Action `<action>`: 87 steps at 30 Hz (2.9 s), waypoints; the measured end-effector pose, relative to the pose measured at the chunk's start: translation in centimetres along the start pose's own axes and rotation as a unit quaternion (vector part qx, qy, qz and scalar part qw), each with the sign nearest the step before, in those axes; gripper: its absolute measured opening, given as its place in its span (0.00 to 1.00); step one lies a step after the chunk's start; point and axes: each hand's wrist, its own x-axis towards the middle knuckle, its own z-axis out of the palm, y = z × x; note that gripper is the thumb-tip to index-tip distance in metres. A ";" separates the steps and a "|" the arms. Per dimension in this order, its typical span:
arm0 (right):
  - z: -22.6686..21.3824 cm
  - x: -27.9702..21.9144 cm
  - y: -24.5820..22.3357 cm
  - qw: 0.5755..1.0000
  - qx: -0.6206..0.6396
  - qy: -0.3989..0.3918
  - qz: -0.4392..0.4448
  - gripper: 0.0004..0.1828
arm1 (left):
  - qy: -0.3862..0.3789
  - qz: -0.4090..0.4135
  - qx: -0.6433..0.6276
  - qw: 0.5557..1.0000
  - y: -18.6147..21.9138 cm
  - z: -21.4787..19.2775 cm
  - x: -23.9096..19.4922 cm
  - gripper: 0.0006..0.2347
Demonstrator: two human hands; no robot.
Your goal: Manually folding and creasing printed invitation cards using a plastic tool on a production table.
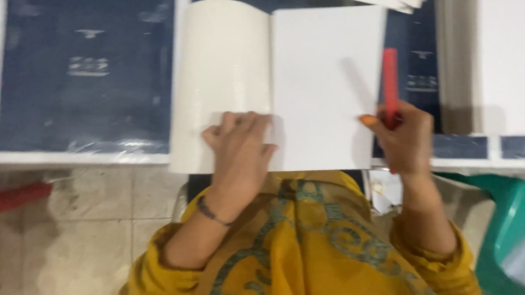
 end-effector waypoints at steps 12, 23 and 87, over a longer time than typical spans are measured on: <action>1.4 0.2 -0.7 0.998 -0.005 0.000 0.061 0.16 | -0.099 0.107 -0.281 0.948 0.3 -0.3 -6.4 0.11; 2.3 0.1 -2.4 0.998 -0.056 0.023 -0.005 0.18 | 0.114 -0.083 -0.748 0.649 -6.6 1.6 -7.1 0.32; 8.2 12.1 -4.3 0.917 -0.069 0.010 -0.392 0.10 | 0.161 0.075 -0.294 0.939 -1.9 -0.3 -2.1 0.08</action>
